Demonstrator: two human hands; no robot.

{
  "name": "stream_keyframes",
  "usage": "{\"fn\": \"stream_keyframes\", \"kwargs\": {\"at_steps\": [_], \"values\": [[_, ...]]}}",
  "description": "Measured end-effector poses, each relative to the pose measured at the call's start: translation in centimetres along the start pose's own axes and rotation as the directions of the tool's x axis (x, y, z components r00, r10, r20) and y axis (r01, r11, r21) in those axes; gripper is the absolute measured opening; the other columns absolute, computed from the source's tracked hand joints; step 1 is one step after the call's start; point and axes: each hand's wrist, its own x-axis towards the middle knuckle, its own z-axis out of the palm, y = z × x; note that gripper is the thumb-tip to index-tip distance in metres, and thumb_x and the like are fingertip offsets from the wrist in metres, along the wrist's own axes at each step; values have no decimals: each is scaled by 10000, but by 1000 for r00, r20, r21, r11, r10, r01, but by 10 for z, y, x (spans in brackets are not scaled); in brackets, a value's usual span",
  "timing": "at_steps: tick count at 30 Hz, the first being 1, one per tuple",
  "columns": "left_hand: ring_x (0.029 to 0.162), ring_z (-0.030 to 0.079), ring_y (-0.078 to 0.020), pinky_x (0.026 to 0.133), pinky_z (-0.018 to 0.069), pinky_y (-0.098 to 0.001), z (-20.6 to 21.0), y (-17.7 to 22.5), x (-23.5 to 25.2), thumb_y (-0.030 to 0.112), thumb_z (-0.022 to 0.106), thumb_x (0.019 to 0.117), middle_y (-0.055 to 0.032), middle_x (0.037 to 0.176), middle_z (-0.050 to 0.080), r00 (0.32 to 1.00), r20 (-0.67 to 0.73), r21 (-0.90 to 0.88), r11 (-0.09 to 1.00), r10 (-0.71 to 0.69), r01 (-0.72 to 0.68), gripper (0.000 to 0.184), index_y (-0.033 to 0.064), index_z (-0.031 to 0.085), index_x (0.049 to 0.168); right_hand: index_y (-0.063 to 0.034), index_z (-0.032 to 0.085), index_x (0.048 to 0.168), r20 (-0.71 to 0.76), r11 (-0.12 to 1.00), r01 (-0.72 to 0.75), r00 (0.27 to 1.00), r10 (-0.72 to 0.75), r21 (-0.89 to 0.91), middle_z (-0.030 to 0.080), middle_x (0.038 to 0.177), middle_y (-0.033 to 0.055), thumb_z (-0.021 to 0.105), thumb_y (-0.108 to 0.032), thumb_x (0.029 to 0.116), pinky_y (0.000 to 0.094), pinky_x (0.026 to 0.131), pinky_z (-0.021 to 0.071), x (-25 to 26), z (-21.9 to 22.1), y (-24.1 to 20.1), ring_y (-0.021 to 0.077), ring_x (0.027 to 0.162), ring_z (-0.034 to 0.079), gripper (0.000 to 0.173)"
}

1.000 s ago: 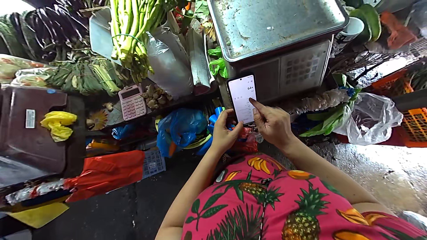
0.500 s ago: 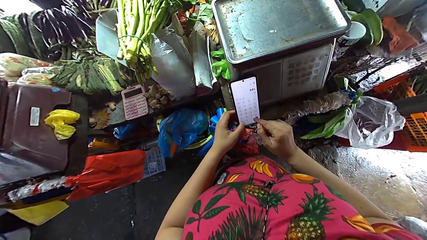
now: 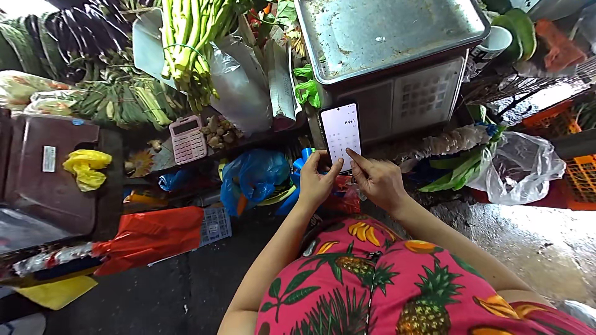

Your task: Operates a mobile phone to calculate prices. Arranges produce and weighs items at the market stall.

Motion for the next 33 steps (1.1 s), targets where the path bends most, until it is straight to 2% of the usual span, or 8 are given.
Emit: {"fn": "stream_keyframes", "kwargs": {"at_steps": [8, 15, 18, 22, 26, 28, 31, 33], "values": [[603, 548, -64, 577, 478, -248, 9, 8, 10, 372, 730, 936, 22, 736, 587, 994, -87, 75, 995, -63, 69, 271, 124, 639, 875, -69, 768, 1182, -78, 998, 10, 997, -5, 65, 669, 663, 64, 490, -235, 1047, 362, 564, 489, -14, -8, 8, 187, 582, 609, 351], [955, 649, -127, 820, 573, -298, -10, -10, -9, 281, 760, 898, -77, 1183, 620, 997, -43, -10, 998, 58, -58, 502, 54, 557, 1297, -70, 762, 1201, -13, 983, 93, 996, -92, 156, 692, 703, 68, 471, -233, 1060, 355, 597, 520, -10, -7, 9, 181, 614, 634, 363], [1051, 645, -173, 886, 573, -332, -25, -18, -31, 289, 761, 901, -146, 1244, 602, 979, -145, 31, 990, 141, -137, 593, -24, 513, 1340, -56, 756, 1195, 29, 948, 181, 980, -196, 263, 718, 745, 67, 459, -258, 1068, 350, 652, 547, -5, -3, 1, 167, 657, 661, 381], [1031, 655, -187, 848, 584, -329, -62, -16, -72, 263, 750, 905, -181, 1248, 614, 954, -272, 96, 990, 126, -103, 565, -60, 539, 1317, -108, 651, 759, 6, 852, 351, 923, -384, 388, 602, 649, 52, 477, -335, 1072, 369, 625, 522, 6, 7, -18, 190, 635, 613, 424], [997, 675, -175, 851, 586, -320, -122, -18, -114, 232, 755, 904, -189, 1297, 604, 900, -427, 184, 983, 87, -8, 538, -40, 560, 1325, -111, 616, 684, 60, 746, 479, 823, -565, 463, 610, 663, 83, 405, -319, 1088, 379, 642, 505, 36, 25, -62, 222, 671, 622, 500], [989, 668, -171, 844, 581, -316, -157, -25, -134, 232, 754, 907, -186, 1290, 604, 856, -510, 216, 976, 83, 34, 527, -30, 566, 1325, -77, 748, 779, 180, 738, 427, 791, -585, 522, 709, 781, 135, 447, -294, 1057, 437, 722, 528, 47, 36, -91, 268, 762, 677, 463], [987, 674, -162, 830, 591, -311, -213, -39, -165, 227, 746, 909, -182, 1296, 600, 769, -634, 225, 971, 80, 85, 528, -20, 564, 1340, -15, 727, 1179, 343, 745, 310, 739, -579, 590, 708, 1029, 224, 506, -274, 989, 506, 763, 560, 65, 59, -141, 331, 875, 685, 390], [972, 682, -160, 813, 597, -311, -255, -55, -185, 217, 744, 911, -184, 1291, 604, 711, -694, 253, 962, 111, 98, 523, -22, 560, 1338, -8, 724, 1186, 364, 759, 285, 744, -560, 586, 709, 1025, 227, 529, -286, 995, 506, 754, 572, 74, 83, -174, 332, 858, 693, 390]]}}
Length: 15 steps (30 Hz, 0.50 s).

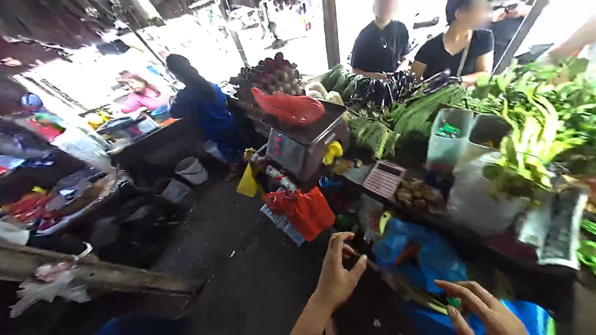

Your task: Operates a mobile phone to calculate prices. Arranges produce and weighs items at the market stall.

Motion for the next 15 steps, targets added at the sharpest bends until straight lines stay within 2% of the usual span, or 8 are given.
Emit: {"fn": "stream_keyframes", "kwargs": {"at_steps": [3, 5, 7, 9, 11, 12, 13, 15], "values": [[949, 699, -177, 799, 614, -343, -66, -42, 37, 198, 741, 913, -184, 1281, 618, 995, -97, 61, 998, -6, 12, 524, -40, 545, 1337, -37, 765, 1077, -77, 972, -122, 991, 109, -200, 741, 956, 173, 562, -291, 1027, 541, 751, 593, 57, 38, -6, 340, 858, 723, 329], [978, 701, -211, 819, 614, -376, -118, -58, 59, 214, 721, 932, -212, 1309, 610, 995, -95, 133, 991, -20, 32, 561, -70, 504, 1364, -44, 747, 1120, -120, 863, -336, 942, 314, -376, 726, 1028, 225, 644, -315, 977, 629, 771, 575, 83, 55, -9, 426, 944, 713, 323], [1002, 692, -241, 828, 607, -392, -159, -72, 86, 250, 686, 947, -252, 1294, 605, 998, -60, 207, 978, 35, -22, 591, -106, 480, 1370, 4, 641, 1329, -38, 673, -604, 756, 654, -428, 593, 1301, 360, 753, -277, 925, 741, 971, 439, 101, 45, -13, 565, 1219, 559, 505], [1027, 673, -236, 841, 588, -375, -184, -82, 110, 290, 682, 945, -254, 1248, 616, 996, 9, 238, 968, 86, -85, 610, -112, 488, 1361, 6, 532, 1453, -13, 478, -752, 542, 840, -453, 493, 1415, 388, 842, -272, 848, 767, 1028, 362, 108, 37, -8, 601, 1316, 454, 735], [1004, 679, -212, 835, 580, -367, -183, -85, 124, 324, 707, 920, -202, 1140, 672, 980, 167, 229, 963, 109, -146, 588, -82, 544, 1313, -32, 428, 1535, -15, 349, -827, 396, 918, -442, 485, 1427, 372, 901, -361, 782, 767, 999, 386, 105, 40, -2, 593, 1304, 465, 948], [1010, 689, -221, 857, 586, -392, -173, -84, 126, 340, 723, 910, -180, 1121, 695, 950, 293, 203, 964, 105, -169, 586, -64, 575, 1308, -57, 372, 1569, -17, 318, -847, 359, 933, -426, 502, 1414, 357, 905, -390, 771, 755, 986, 409, 102, 44, 0, 578, 1283, 491, 1016], [1041, 687, -225, 900, 580, -411, -155, -85, 123, 355, 743, 898, -156, 1137, 706, 896, 430, 163, 967, 110, -197, 591, -35, 596, 1317, -66, 332, 1589, -23, 309, -862, 347, 938, -402, 535, 1378, 351, 883, -360, 797, 748, 976, 426, 96, 52, 1, 566, 1250, 525, 1009], [1201, 625, -230, 1043, 507, -446, -107, -83, 110, 366, 775, 873, -112, 1293, 667, 722, 675, 67, 962, 153, -266, 649, 53, 579, 1407, -73, 326, 1591, -65, 315, -877, 361, 930, -363, 617, 1259, 346, 707, -168, 909, 729, 934, 461, 82, 67, -4, 548, 1158, 604, 787]]}}
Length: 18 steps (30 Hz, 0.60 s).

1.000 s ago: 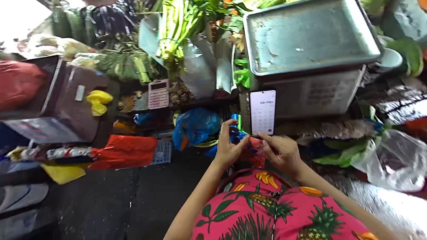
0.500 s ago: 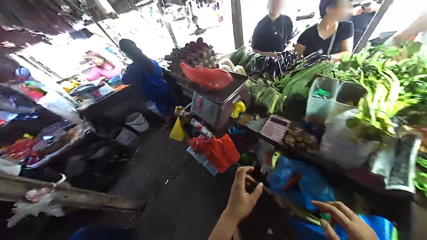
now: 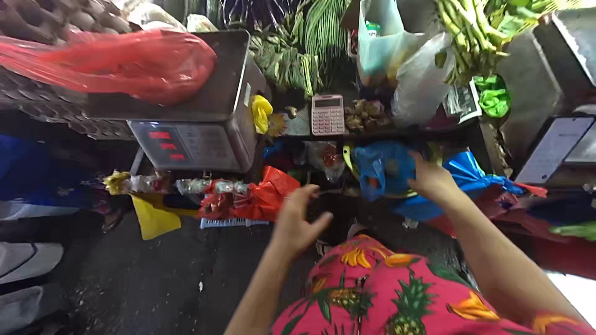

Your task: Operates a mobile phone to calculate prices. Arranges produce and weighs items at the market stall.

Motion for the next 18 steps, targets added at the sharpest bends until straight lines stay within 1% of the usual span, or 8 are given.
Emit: {"fn": "stream_keyframes", "kwargs": {"at_steps": [3, 6, 8, 10, 11, 13, 15, 18], "values": [[1420, 471, -297, 1155, 399, -553, 69, 16, 39, 320, 891, 754, -123, 1528, 513, 960, 208, -46, 982, 190, -185, 937, 108, 446, 1551, -67, 464, 1505, -192, 950, 152, 976, -101, 272, 669, 1177, 291, 550, -108, 979, 650, 891, 526, -4, 9, 0, 444, 1016, 682, 535], [1477, 372, -386, 1152, 312, -671, 112, 26, 72, 251, 893, 766, -166, 1596, 420, 890, 380, -206, 961, 252, -185, 1054, 102, 295, 1621, -60, 486, 1473, -241, 805, 291, 952, -189, 518, 722, 1017, 163, 541, -163, 944, 492, 780, 571, -7, 13, -9, 257, 827, 700, 541], [1441, 404, -429, 1167, 284, -667, 118, 35, 88, 145, 829, 822, -241, 1539, 461, 857, 437, -363, 925, 274, -110, 923, 34, 330, 1591, -45, 438, 1503, -157, 775, 239, 971, -182, 585, 712, 1086, 209, 563, -232, 980, 514, 852, 577, -8, 25, -16, 295, 916, 716, 569], [1361, 485, -459, 1151, 351, -628, 113, 47, 99, 81, 740, 861, -329, 1426, 518, 859, 415, -428, 897, 301, -109, 723, -89, 418, 1486, -28, 404, 1530, -71, 742, 153, 987, -141, 652, 646, 1251, 265, 532, -339, 1049, 538, 930, 550, -2, 42, -16, 341, 1052, 683, 586], [1310, 531, -455, 1121, 379, -629, 107, 53, 104, 57, 706, 871, -326, 1359, 566, 851, 415, -372, 914, 321, -164, 636, -97, 464, 1438, -14, 421, 1515, -74, 672, 144, 989, -131, 726, 646, 1238, 230, 502, -326, 1063, 474, 897, 550, 2, 49, -17, 281, 1014, 671, 555], [1252, 594, -399, 1076, 405, -626, 98, 63, 110, -3, 691, 878, -235, 1273, 655, 817, 448, -139, 931, 362, -337, 534, -18, 550, 1393, 10, 455, 1455, -128, 402, 173, 982, -137, 899, 733, 1022, 94, 457, -180, 1052, 339, 811, 609, 7, 57, -23, 146, 867, 722, 446], [1217, 627, -356, 1002, 476, -585, 85, 64, 113, -10, 694, 886, -162, 1249, 686, 806, 375, 36, 862, 457, -506, 484, 62, 618, 1359, -14, 471, 1402, -158, 137, 175, 979, -125, 975, 736, 870, 12, 405, -42, 1016, 334, 791, 622, 7, 44, -32, 125, 799, 733, 393], [1118, 689, -246, 945, 551, -475, 12, 67, 127, 35, 712, 870, -68, 1194, 734, 856, -108, 197, 855, 505, -479, 356, 116, 726, 1216, -144, 549, 1305, -294, 85, 311, 941, -166, 947, 685, 925, -105, 426, -40, 980, 268, 709, 605, 9, -18, -36, 51, 719, 666, 362]]}}
